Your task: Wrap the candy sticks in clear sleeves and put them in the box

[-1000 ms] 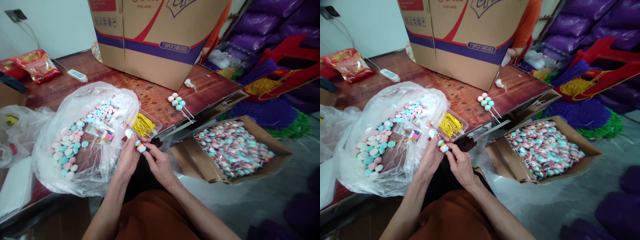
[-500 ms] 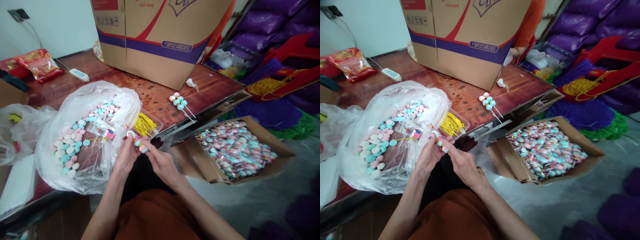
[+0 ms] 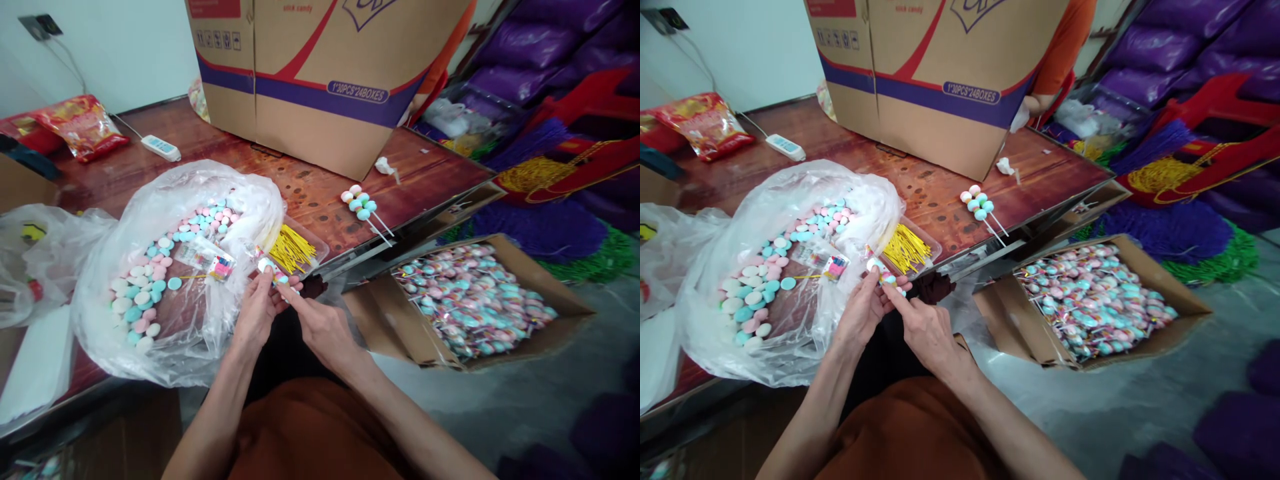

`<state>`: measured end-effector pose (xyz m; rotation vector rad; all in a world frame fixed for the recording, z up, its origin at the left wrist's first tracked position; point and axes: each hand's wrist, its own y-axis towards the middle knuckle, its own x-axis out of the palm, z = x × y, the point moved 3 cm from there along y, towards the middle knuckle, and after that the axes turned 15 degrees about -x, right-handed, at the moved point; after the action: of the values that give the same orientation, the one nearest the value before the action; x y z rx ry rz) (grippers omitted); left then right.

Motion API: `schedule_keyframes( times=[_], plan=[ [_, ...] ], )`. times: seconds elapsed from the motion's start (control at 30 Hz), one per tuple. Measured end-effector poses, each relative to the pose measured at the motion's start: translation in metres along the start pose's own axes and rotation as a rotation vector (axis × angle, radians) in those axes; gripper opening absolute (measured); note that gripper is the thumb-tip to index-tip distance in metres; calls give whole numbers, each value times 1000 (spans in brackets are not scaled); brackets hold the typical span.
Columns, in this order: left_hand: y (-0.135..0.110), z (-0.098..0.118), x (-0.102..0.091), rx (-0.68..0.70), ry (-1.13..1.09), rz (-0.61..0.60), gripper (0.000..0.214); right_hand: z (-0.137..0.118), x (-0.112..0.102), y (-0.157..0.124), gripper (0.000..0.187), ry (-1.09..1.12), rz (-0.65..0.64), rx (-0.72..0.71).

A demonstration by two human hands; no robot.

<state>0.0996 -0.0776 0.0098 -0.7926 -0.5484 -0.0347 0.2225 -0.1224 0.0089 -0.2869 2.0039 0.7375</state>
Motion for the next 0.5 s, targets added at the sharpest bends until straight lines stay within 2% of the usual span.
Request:
schedule_keyframes(
  times=[0.1,0.2,0.33,0.43,0.5],
  plan=[
    [0,-2,1,17,-1,1,42,-2,3,3,59,-77,5,-6],
    [0,-2,0,6,-11,-16,42,-2,2,4,55,-8,36,-33],
    [-2,4,-3,8,-17,-26,39,-1,-9,0,41,176,210,-72],
    [-3,7,-3,19,-37,-30,39,0,-11,-7,31,222,337,31],
    [-3,6,-1,24,-51,-48,38,-1,-8,-10,16,231,383,79]
  ],
)
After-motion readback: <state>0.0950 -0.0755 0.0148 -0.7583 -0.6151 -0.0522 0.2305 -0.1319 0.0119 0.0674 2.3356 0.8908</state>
